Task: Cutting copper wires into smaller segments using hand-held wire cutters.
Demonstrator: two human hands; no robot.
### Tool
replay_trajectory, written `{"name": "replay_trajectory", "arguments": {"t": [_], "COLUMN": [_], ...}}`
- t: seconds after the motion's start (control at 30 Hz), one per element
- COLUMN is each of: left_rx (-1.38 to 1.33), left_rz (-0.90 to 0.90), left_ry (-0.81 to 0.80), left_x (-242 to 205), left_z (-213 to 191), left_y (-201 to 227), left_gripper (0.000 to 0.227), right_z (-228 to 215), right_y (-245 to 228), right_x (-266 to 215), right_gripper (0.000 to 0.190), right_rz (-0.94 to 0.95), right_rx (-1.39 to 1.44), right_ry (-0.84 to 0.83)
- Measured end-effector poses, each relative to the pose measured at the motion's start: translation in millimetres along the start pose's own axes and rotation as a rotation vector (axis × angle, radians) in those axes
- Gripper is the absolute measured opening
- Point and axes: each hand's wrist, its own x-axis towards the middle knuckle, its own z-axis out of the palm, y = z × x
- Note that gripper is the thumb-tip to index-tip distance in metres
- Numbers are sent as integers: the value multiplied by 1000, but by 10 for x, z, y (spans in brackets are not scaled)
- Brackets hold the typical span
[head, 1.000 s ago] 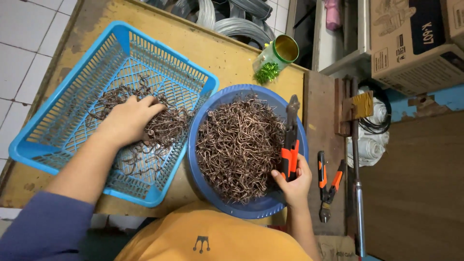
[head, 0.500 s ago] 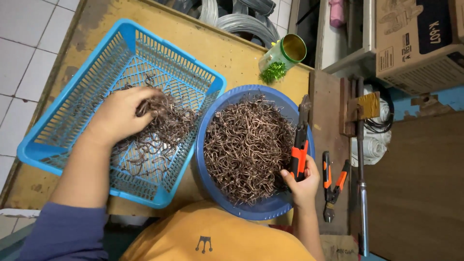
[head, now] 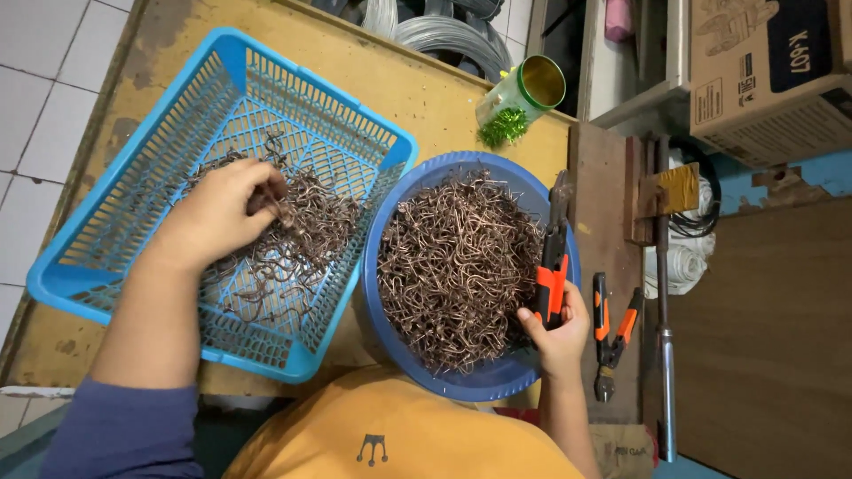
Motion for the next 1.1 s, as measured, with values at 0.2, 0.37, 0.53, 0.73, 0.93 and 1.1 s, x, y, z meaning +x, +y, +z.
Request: {"name": "replay_trajectory", "arguments": {"t": [0.2, 0.37, 0.53, 0.73, 0.93, 1.1], "left_rx": [132, 78, -78, 241, 285, 280], "left_rz": [202, 110, 82, -86, -273, -340], "left_ry": [237, 288, 360, 287, 189, 149], "left_x": [-22, -31, 28, -38, -125, -173], "left_z": [29, -31, 67, 129, -44, -28], "left_y": [-41, 36, -171, -188, 139, 361], "left_gripper": [17, 20, 25, 28, 30, 51], "right_z": [19, 37, -3, -98, -165, -161], "right_y": [-28, -49, -9, -152, -663, -843], "right_x": [-1, -17, -25, 19, 30, 19], "right_gripper": [66, 66, 66, 66, 68, 80], "right_rz": [14, 9, -6, -5, 39, 155], "right_rx": [2, 23, 22, -133, -434, -796], "right_ry": [8, 14, 4, -49, -185, -317]}}
